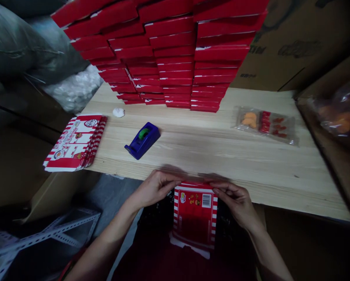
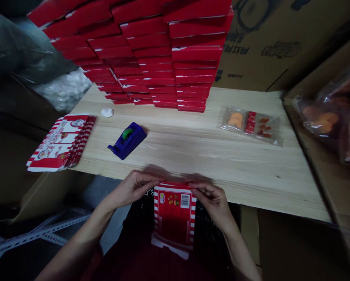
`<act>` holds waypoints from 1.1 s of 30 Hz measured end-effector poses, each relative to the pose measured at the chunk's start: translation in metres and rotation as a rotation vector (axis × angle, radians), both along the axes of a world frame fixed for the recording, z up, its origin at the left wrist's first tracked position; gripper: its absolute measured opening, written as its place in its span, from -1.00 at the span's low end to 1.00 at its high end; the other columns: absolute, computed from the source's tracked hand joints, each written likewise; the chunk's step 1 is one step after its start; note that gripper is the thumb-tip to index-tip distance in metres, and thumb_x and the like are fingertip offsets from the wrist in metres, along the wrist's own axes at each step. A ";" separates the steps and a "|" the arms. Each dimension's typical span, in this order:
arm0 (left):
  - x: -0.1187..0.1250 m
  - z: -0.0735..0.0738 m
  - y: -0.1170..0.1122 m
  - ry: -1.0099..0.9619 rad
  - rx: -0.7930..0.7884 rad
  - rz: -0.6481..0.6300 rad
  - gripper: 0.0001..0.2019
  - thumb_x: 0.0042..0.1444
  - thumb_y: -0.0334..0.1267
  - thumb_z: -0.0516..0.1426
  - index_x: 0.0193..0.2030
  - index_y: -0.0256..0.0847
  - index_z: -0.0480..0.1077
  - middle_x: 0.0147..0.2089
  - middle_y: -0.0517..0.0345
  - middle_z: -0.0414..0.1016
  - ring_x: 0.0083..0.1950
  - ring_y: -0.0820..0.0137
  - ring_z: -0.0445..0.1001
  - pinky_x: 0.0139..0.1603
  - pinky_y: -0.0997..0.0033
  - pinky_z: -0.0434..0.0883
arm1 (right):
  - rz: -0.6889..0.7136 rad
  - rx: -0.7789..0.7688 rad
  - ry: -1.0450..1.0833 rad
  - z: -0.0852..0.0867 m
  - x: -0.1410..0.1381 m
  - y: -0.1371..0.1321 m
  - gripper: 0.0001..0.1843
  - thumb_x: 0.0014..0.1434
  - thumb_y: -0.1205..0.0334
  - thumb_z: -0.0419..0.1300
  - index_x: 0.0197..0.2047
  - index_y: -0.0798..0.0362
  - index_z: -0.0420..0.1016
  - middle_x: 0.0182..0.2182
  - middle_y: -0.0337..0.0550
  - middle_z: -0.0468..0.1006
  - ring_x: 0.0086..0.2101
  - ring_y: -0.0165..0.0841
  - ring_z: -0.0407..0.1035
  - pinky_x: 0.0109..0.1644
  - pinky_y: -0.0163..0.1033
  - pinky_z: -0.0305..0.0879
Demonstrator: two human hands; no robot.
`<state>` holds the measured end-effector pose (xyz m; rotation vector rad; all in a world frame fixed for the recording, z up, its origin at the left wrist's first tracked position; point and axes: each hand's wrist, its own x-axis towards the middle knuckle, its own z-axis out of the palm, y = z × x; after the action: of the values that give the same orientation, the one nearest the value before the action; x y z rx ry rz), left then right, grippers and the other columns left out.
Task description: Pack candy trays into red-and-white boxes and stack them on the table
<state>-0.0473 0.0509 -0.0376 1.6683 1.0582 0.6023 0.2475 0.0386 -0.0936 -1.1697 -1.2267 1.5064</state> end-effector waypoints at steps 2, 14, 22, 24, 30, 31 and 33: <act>-0.002 0.001 -0.007 0.014 0.039 -0.021 -0.67 0.38 -0.18 0.17 0.24 0.00 0.53 0.26 0.07 0.58 0.29 0.20 0.52 0.33 0.14 0.42 | -0.006 0.004 -0.002 0.002 0.000 -0.002 -0.90 0.22 0.11 0.41 -0.17 -0.17 0.73 -0.05 -0.16 0.75 -0.02 -0.23 0.63 0.08 -0.15 0.54; 0.001 0.005 -0.019 -0.112 0.039 0.326 -0.78 0.35 -0.19 0.19 0.05 -0.11 0.60 0.10 0.03 0.67 0.12 0.25 0.62 0.20 0.23 0.48 | 0.126 0.223 -0.263 0.046 -0.019 0.008 -0.80 0.30 0.11 0.31 -0.03 -0.30 0.72 -0.05 -0.20 0.75 0.02 -0.18 0.61 0.18 0.02 0.52; -0.123 0.019 0.050 0.103 0.049 0.840 -0.72 0.05 -0.07 0.36 -0.23 -0.24 0.57 0.14 -0.16 0.56 0.26 0.01 0.42 0.25 0.12 0.36 | 0.034 0.275 -0.333 0.048 -0.002 0.019 -0.76 0.20 -0.01 0.37 -0.09 -0.22 0.76 -0.07 -0.15 0.75 -0.04 -0.07 0.65 0.05 -0.04 0.63; -0.133 0.013 0.059 0.050 -0.057 0.752 -0.72 0.03 -0.04 0.36 -0.40 -0.26 0.57 -0.14 -0.10 0.65 -0.06 0.14 0.56 0.03 0.19 0.46 | 0.042 0.298 -0.329 0.049 -0.003 0.019 -0.76 0.19 -0.02 0.36 -0.09 -0.24 0.76 -0.08 -0.16 0.75 -0.04 -0.07 0.66 0.04 -0.03 0.64; -0.125 0.011 0.056 -0.165 -0.174 0.759 -0.70 -0.07 -0.07 0.41 -0.38 -0.32 0.60 0.14 -0.22 0.59 -0.11 0.23 0.58 -0.16 0.28 0.49 | 0.024 0.285 -0.347 0.051 -0.004 0.015 -0.75 0.19 -0.06 0.35 -0.11 -0.23 0.77 -0.07 -0.18 0.75 -0.06 -0.12 0.67 0.03 -0.16 0.63; -0.123 0.013 0.054 -0.202 -0.173 0.783 -0.69 -0.06 -0.07 0.41 -0.35 -0.32 0.61 0.24 -0.23 0.53 -0.08 0.22 0.58 -0.16 0.27 0.50 | 0.020 0.276 -0.351 0.050 -0.002 0.013 -0.74 0.19 -0.07 0.35 -0.11 -0.22 0.77 -0.06 -0.17 0.75 -0.05 -0.12 0.66 0.06 -0.16 0.61; -0.121 0.014 0.049 -0.273 -0.162 0.827 -0.69 -0.04 -0.07 0.40 -0.31 -0.31 0.61 0.36 -0.24 0.42 -0.03 0.20 0.59 -0.15 0.25 0.52 | 0.012 0.253 -0.353 0.045 0.003 0.011 -0.71 0.19 -0.09 0.35 -0.10 -0.19 0.77 -0.04 -0.14 0.75 -0.01 -0.09 0.64 0.13 -0.11 0.57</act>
<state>-0.1681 0.0996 -0.0240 0.9222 1.5324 1.1945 0.2508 0.0491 -0.0483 -1.2900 -1.6097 1.1390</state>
